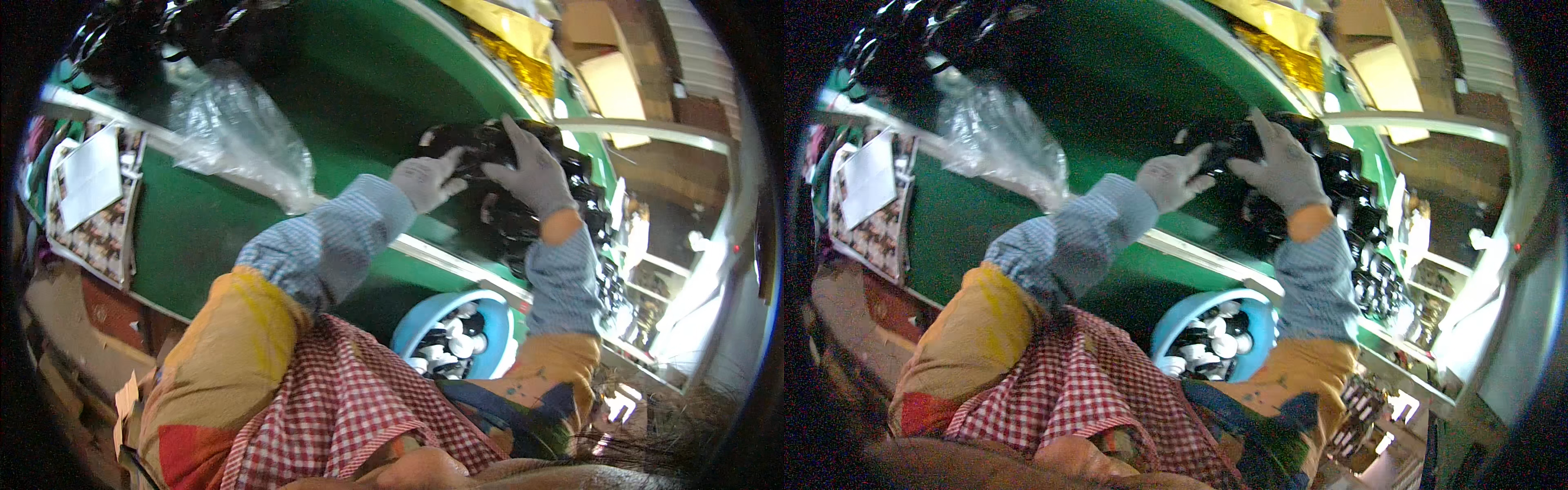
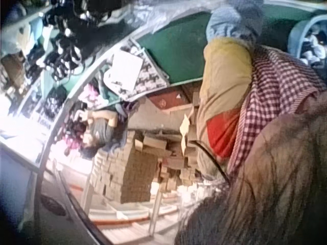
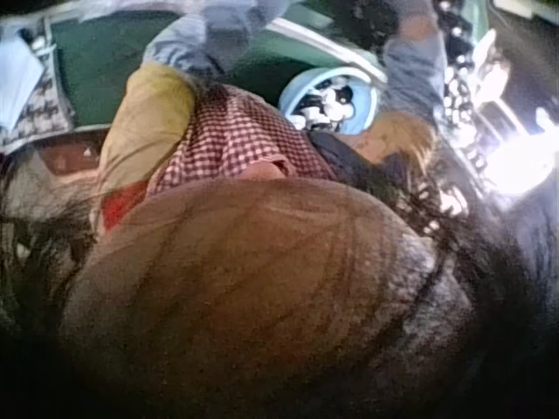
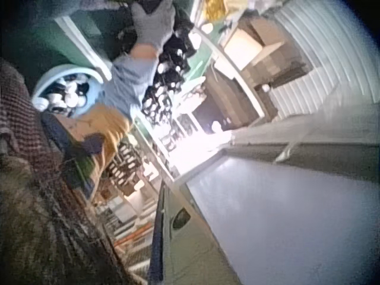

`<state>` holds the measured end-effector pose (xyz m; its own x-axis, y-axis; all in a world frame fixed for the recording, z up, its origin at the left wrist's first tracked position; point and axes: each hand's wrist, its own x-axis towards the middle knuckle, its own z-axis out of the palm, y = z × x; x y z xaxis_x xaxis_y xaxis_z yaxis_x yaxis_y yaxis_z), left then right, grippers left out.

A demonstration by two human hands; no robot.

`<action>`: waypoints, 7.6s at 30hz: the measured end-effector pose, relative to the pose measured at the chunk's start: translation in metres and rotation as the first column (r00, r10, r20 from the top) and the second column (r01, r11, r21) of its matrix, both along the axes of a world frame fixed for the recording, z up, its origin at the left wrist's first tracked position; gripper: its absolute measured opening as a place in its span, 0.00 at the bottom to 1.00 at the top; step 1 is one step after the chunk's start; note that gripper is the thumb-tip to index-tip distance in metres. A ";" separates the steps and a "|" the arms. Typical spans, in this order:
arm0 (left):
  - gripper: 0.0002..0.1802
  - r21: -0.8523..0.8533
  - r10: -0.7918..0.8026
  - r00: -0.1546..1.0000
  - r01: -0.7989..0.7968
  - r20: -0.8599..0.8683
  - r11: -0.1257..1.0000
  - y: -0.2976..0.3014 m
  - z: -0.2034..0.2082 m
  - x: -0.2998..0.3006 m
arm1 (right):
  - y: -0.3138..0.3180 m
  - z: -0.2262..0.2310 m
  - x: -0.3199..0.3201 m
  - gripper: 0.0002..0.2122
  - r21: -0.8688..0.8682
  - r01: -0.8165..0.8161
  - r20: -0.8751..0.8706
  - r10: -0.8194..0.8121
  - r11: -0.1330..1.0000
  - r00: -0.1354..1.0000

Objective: The person assembles black kettles by attaching white lids to the kettle bodies. They pick up kettle bodies from a green workbench, retrieve lids from a blue bowl, and screw the lids onto the kettles before placing the completed units back on the bench.

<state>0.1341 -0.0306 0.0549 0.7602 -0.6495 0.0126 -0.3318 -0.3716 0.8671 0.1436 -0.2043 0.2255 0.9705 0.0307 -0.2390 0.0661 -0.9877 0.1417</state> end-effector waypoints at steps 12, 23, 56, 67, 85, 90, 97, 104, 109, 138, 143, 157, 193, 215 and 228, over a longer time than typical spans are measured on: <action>0.43 0.007 -0.029 0.982 0.030 -0.187 1.000 0.017 0.023 -0.001 | 0.011 -0.023 0.002 0.38 0.021 0.460 0.076 -0.460 0.888 0.884; 0.32 0.667 -0.052 0.912 -0.258 0.407 0.699 0.282 0.003 -0.020 | -0.026 -0.023 -0.103 0.38 0.165 0.469 0.146 -0.492 0.868 0.858; 0.10 -0.297 0.280 0.722 -0.560 -0.632 0.774 0.307 0.054 -0.118 | -0.114 -0.047 -0.235 0.21 0.572 -0.695 -0.003 -0.849 -0.435 0.529; 0.13 -0.197 0.208 0.667 -0.478 -0.715 0.856 0.319 0.023 -0.146 | -0.013 -0.093 -0.399 0.33 0.870 -0.395 -0.232 -0.952 -0.296 0.202; 0.15 -0.130 0.004 0.751 -0.120 -0.661 0.984 0.247 0.061 -0.181 | -0.089 -0.004 -0.322 0.27 0.952 -0.282 0.229 -0.891 0.121 0.391; 0.14 -0.132 0.105 0.714 -0.268 -0.692 0.954 0.285 0.023 -0.178 | -0.036 -0.023 -0.415 0.16 0.952 0.234 0.091 -0.914 0.196 0.396; 0.32 -0.002 -0.421 0.851 0.443 -0.313 0.896 0.156 0.101 -0.202 | 0.039 -0.091 -0.500 0.32 0.372 0.639 -0.115 -0.650 0.673 0.752; 0.46 0.485 -0.990 0.133 0.863 0.056 0.143 0.004 0.105 -0.304 | 0.036 -0.105 -0.465 0.37 0.267 0.672 -0.241 -0.628 0.690 0.740; 0.52 0.725 -0.967 0.163 0.689 -0.194 -0.030 -0.027 0.112 -0.342 | 0.030 -0.092 -0.463 0.32 0.263 0.618 -0.256 -0.564 0.741 0.785; 0.34 -0.253 0.200 0.635 -0.548 -0.746 0.797 0.327 0.070 -0.049 | 0.031 -0.139 -0.430 0.17 0.207 0.779 -0.121 -0.774 0.592 0.621; 0.33 -0.437 0.421 0.748 -0.650 -0.513 0.621 0.362 0.103 0.097 | 0.050 -0.091 -0.423 0.17 0.376 0.858 -0.115 -0.901 0.351 0.419; 0.23 -0.285 0.656 0.710 -0.704 -0.256 0.651 0.359 0.036 0.320 | 0.116 0.024 -0.260 0.06 0.878 0.341 0.083 -0.808 0.337 0.583; 0.25 -0.531 0.658 0.751 -0.581 -0.055 0.617 0.421 0.114 0.240 | 0.082 -0.076 -0.297 0.21 0.888 0.443 -0.055 -0.930 0.121 0.363; 0.29 -0.316 0.725 0.401 -0.706 0.560 0.634 0.387 0.150 0.302 | 0.099 -0.138 -0.348 0.53 0.058 0.891 -0.168 -0.876 0.449 0.452; 0.17 -0.171 0.528 0.847 -0.530 -0.060 0.831 0.388 0.028 -0.021 | 0.073 -0.141 -0.285 0.47 0.234 0.729 0.052 -0.757 0.644 0.652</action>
